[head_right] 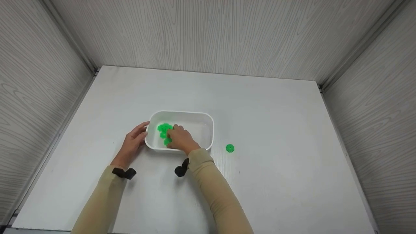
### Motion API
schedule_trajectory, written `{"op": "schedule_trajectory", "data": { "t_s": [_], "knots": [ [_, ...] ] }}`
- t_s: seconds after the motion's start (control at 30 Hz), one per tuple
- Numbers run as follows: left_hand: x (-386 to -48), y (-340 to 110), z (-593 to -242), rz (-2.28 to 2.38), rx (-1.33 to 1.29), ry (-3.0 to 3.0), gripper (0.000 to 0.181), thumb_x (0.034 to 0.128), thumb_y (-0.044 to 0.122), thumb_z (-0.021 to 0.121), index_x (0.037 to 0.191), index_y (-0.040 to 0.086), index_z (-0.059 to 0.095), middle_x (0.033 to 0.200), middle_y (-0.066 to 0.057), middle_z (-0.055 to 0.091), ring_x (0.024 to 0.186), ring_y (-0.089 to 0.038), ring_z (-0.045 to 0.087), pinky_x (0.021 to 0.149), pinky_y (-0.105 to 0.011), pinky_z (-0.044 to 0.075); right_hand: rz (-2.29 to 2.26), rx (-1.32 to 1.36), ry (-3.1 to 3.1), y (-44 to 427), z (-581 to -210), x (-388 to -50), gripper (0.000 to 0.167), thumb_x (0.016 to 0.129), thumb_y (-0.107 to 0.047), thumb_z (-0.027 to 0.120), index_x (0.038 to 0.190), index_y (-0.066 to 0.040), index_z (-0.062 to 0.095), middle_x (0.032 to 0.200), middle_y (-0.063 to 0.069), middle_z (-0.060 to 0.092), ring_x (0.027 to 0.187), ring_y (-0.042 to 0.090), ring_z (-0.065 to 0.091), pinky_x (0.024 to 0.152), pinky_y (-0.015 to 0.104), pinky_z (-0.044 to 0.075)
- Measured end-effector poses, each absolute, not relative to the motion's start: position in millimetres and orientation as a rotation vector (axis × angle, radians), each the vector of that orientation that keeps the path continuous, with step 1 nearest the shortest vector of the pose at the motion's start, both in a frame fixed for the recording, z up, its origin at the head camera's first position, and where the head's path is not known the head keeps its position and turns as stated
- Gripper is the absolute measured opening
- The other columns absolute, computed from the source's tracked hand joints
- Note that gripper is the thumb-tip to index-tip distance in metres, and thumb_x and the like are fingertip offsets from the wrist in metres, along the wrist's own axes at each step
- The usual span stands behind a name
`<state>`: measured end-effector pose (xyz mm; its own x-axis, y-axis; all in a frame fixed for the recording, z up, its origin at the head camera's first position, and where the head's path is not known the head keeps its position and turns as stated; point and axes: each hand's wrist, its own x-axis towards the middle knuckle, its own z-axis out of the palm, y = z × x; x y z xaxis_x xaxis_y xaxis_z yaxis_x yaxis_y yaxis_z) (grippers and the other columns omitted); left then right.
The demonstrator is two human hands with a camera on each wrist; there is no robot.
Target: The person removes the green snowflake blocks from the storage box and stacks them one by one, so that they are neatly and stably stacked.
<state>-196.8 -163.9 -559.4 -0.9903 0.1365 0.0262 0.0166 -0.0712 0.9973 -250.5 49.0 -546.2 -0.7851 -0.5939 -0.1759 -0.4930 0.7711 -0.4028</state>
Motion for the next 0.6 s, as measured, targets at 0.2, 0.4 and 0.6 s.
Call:
{"op": "schedule_trajectory", "data": {
  "t_s": [0.2, 0.4, 0.6],
  "knots": [
    [-197.5, -162.4, -560.5, 2.240, 0.188, 2.073, 0.045, 0.0963, 0.012, 0.051, 0.139, 0.004, 0.041, 0.131, -0.028, 0.044, 0.119, -0.040, 0.046, 0.088, -0.046, 0.047, -0.499, -0.901, 2.712, 51.9, -545.7, -249.3, 0.035, 0.080, -0.034, 0.069, 0.104, -0.010, 0.060, 0.093, 0.001, 0.048, 0.082, 0.017, 0.046, 0.072, 0.031, 0.044],
    [-198.4, -162.8, -560.5, 2.234, 0.192, 2.089, 0.045, 0.0961, 0.013, 0.051, 0.139, 0.004, 0.042, 0.131, -0.027, 0.045, 0.118, -0.039, 0.047, 0.088, -0.045, 0.047, -0.594, -0.825, 2.704, 52.3, -542.9, -249.1, 0.037, 0.079, -0.033, 0.067, 0.109, -0.012, 0.057, 0.097, -0.001, 0.049, 0.083, 0.015, 0.048, 0.076, 0.032, 0.045],
    [-197.2, -163.4, -560.5, 2.234, 0.172, 2.093, 0.044, 0.0960, 0.013, 0.052, 0.139, 0.005, 0.043, 0.131, -0.026, 0.045, 0.119, -0.040, 0.046, 0.089, -0.047, 0.046, -0.661, -0.795, 2.695, 53.0, -538.2, -247.5, 0.037, 0.077, -0.032, 0.066, 0.108, -0.013, 0.056, 0.094, -0.002, 0.054, 0.082, 0.016, 0.050, 0.074, 0.033, 0.045]
  ]
}}
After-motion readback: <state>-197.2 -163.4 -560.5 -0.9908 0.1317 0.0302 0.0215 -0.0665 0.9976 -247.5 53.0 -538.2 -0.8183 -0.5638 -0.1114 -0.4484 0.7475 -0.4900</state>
